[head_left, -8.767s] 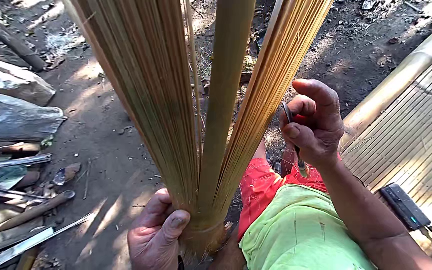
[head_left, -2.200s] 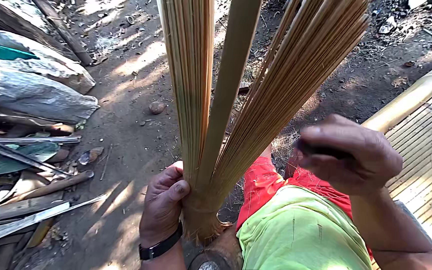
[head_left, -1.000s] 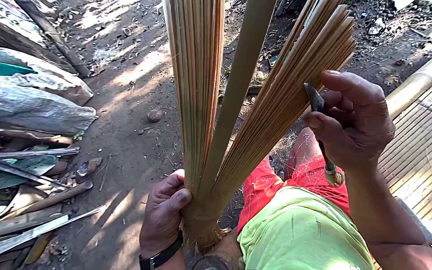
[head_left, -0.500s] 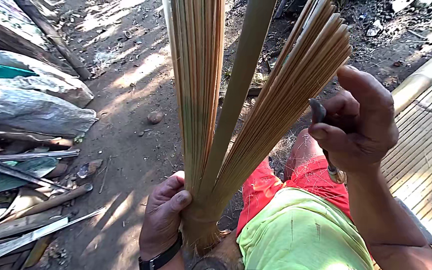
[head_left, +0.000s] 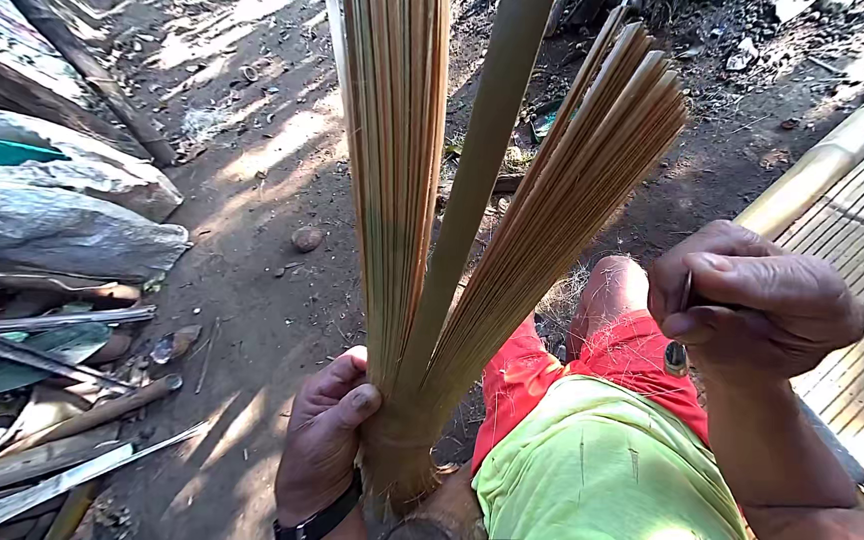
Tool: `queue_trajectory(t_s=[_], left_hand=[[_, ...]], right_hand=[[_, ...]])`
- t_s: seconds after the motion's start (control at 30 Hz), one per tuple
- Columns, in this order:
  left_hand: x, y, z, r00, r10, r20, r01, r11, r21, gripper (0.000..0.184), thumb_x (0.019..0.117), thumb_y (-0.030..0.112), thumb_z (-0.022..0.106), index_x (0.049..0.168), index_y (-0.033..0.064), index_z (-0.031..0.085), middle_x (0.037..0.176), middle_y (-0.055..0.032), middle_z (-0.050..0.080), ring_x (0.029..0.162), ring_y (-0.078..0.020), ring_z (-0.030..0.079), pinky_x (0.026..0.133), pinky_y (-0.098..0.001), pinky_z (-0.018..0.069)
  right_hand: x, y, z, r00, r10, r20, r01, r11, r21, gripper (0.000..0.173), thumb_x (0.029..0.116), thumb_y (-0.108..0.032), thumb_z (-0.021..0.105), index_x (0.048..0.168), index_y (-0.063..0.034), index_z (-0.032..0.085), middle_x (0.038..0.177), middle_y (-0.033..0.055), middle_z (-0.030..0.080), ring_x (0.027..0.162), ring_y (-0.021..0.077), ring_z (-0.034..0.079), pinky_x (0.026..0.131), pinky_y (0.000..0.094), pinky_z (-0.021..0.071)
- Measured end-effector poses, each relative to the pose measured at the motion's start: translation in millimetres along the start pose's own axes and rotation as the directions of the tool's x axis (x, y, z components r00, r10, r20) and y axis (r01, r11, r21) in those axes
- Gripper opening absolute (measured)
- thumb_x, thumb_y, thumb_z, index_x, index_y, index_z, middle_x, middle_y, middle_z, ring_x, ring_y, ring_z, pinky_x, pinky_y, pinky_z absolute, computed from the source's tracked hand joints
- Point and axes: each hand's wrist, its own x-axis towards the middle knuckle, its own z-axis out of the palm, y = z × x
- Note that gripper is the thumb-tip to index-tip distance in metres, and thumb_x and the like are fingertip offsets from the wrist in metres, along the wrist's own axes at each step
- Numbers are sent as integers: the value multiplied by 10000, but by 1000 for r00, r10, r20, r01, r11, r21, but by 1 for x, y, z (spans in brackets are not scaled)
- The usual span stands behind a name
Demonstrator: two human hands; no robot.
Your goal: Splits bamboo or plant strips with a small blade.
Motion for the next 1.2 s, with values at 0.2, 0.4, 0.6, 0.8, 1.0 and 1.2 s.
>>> queue_trajectory(t_s=[0.2, 0.4, 0.6, 0.8, 1.0, 1.2], left_hand=[[0, 3, 4, 1000, 6, 16, -7, 1000, 11, 281, 910, 318, 767, 1072, 90, 741, 932, -30, 747, 816, -86, 713, 760, -245, 601], [-2, 4, 2, 999, 12, 41, -13, 1000, 17, 290, 901, 318, 775, 1080, 93, 743, 943, -27, 750, 826, -86, 714, 765, -242, 602], [-3, 4, 3, 997, -18, 71, 15, 999, 38, 282, 903, 311, 776, 1077, 93, 737, 923, -29, 748, 801, -88, 713, 745, -244, 604], [-3, 7, 7, 999, 11, 38, -15, 995, 97, 271, 901, 305, 774, 1078, 103, 736, 925, -17, 741, 803, -81, 707, 743, -241, 601], [1, 21, 45, 956, 226, -190, -159, 937, 312, 255, 921, 242, 770, 1077, 59, 688, 910, -36, 736, 780, -131, 714, 739, -288, 624], [-3, 26, 58, 851, 410, -327, -278, 881, 382, 242, 930, 191, 760, 1094, 36, 671, 913, -36, 732, 791, -132, 716, 747, -289, 628]], right_hand=[[4, 4, -2, 985, 155, -72, -153, 988, 26, 496, 980, -198, 701, 1452, -180, 551, 951, -25, 659, 608, 31, 578, 469, 189, 524], [16, 2, -19, 933, 358, -35, -340, 910, 238, 792, 990, -230, 674, 1640, -258, 223, 837, 15, 613, 481, 80, 508, 339, 208, 428], [23, -3, -26, 942, 334, -22, -320, 918, 233, 676, 999, -187, 659, 1594, -130, 344, 874, 7, 613, 522, 45, 502, 382, 168, 422], [18, -2, -33, 960, 217, -178, -186, 966, 178, 390, 1027, -151, 619, 1395, -25, 607, 952, 6, 676, 584, 31, 535, 450, 175, 464], [5, 2, -38, 892, 360, -274, -279, 915, 292, 410, 1067, -229, 549, 1463, -124, 547, 897, -11, 649, 495, 50, 498, 383, 189, 442], [-23, 16, 5, 794, 583, -172, -480, 775, 410, 443, 1056, -298, 542, 1493, -224, 526, 827, 9, 597, 440, 88, 455, 361, 237, 441]])
